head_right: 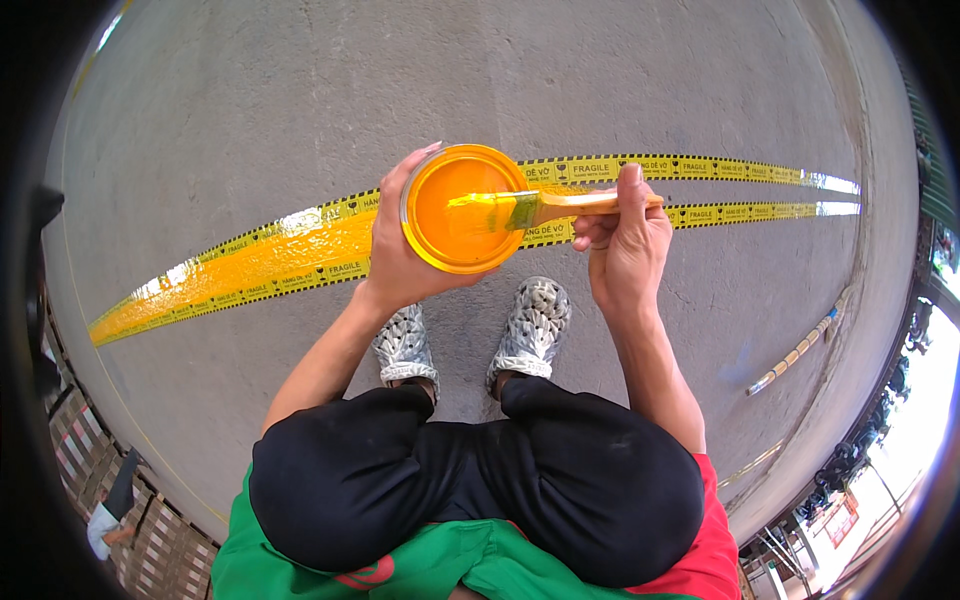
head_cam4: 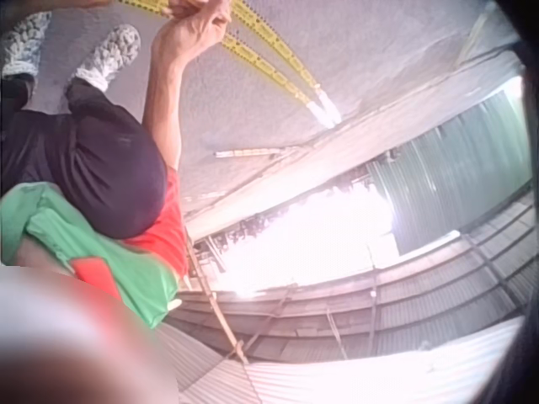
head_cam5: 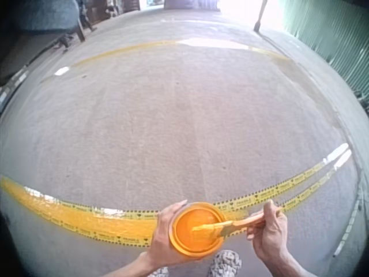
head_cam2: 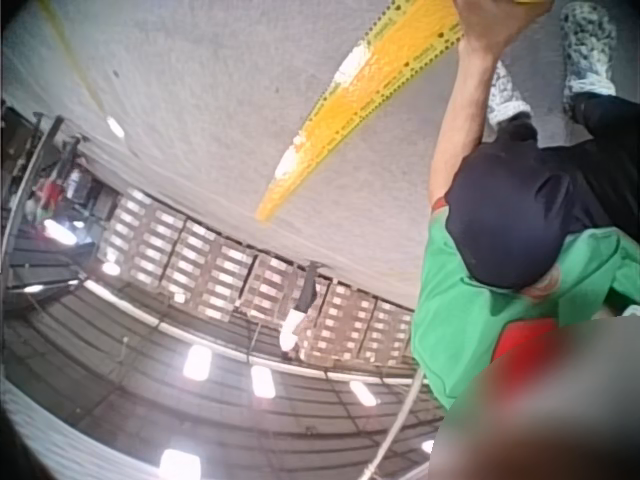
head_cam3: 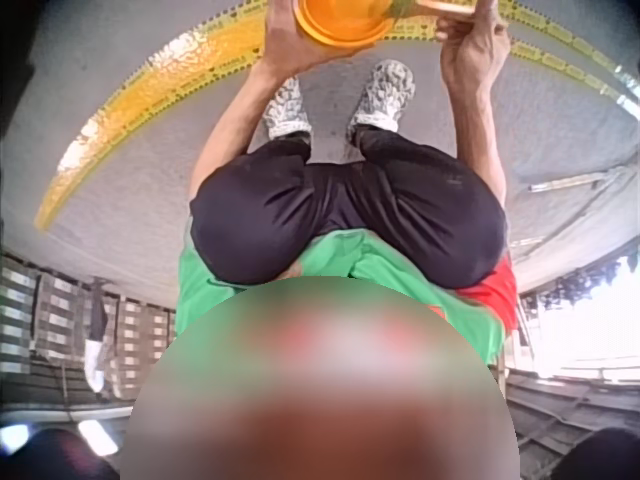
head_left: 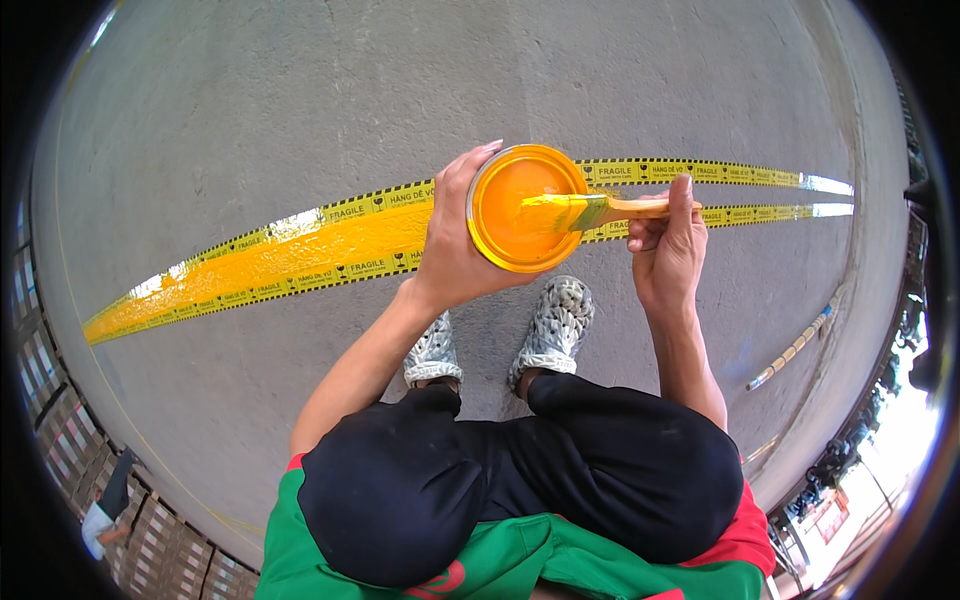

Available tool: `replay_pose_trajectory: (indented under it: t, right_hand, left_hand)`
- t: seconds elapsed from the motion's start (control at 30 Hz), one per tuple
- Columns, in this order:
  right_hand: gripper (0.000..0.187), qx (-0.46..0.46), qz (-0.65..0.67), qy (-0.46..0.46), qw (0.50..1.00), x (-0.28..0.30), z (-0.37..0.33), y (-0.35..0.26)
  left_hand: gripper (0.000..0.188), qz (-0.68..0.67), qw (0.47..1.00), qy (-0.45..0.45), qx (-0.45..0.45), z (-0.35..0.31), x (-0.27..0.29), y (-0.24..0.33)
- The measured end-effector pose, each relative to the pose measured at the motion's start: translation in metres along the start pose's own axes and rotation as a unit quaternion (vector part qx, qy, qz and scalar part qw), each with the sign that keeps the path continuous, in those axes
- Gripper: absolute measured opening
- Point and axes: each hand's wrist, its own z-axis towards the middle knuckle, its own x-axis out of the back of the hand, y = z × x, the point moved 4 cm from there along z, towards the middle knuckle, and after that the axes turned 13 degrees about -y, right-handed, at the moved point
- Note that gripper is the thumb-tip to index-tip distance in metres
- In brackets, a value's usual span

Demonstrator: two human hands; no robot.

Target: The person paints a yellow line on a concrete floor using a paintbrush and a small paint can. They repeatedly dip the brush into the can and apply paint along a taped guide to create a continuous line.

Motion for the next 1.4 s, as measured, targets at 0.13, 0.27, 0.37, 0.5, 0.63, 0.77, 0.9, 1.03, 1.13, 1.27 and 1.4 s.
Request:
replay_pose_trajectory:
  t: [0.13,0.27,0.37,0.5,0.63,0.77,0.9,1.03,1.13,1.27,1.4]
  right_hand:
    - [0.028,-0.041,0.063,-0.019,0.997,0.004,-0.001,0.002]
    - [0.025,-0.028,0.096,-0.111,0.989,0.010,-0.003,0.000]
    - [0.023,-0.014,0.089,-0.128,0.988,0.024,-0.006,0.000]
    - [0.021,0.004,0.110,-0.170,0.979,0.038,-0.009,0.001]
    - [0.019,0.016,0.149,-0.174,0.973,0.059,-0.015,0.006]
    - [0.020,0.009,0.153,-0.115,0.981,0.096,-0.022,0.017]
    - [0.022,0.002,0.090,-0.093,0.992,0.119,-0.024,0.042]
    - [0.022,-0.079,-0.122,0.050,0.988,0.129,-0.025,0.066]
    - [0.021,-0.037,-0.321,0.111,0.940,0.131,-0.026,0.043]
    - [0.017,0.092,-0.655,0.111,0.742,0.113,-0.027,0.008]
    - [0.014,0.161,-0.713,-0.051,0.681,0.040,-0.021,0.065]
  left_hand:
    - [0.119,0.028,0.999,0.010,0.011,-0.002,0.000,-0.001]
    - [0.119,0.000,1.000,0.016,0.018,-0.002,-0.003,-0.006]
    - [0.118,-0.020,0.999,0.014,0.029,-0.004,-0.004,-0.011]
    - [0.118,-0.035,0.999,0.019,0.034,-0.006,-0.006,-0.018]
    - [0.113,-0.024,0.998,0.040,0.051,-0.008,-0.006,-0.025]
    - [0.114,-0.014,0.996,0.051,0.073,-0.014,0.000,-0.035]
    - [0.115,-0.032,0.993,0.064,0.098,-0.023,0.009,-0.047]
    - [0.116,0.023,0.993,0.068,0.095,-0.033,0.020,-0.048]
    - [0.115,0.017,0.992,0.072,0.106,-0.044,0.035,-0.042]
    - [0.116,0.054,0.989,0.090,0.104,-0.052,0.060,-0.030]
    - [0.112,0.090,0.982,0.125,0.106,-0.053,0.079,-0.017]
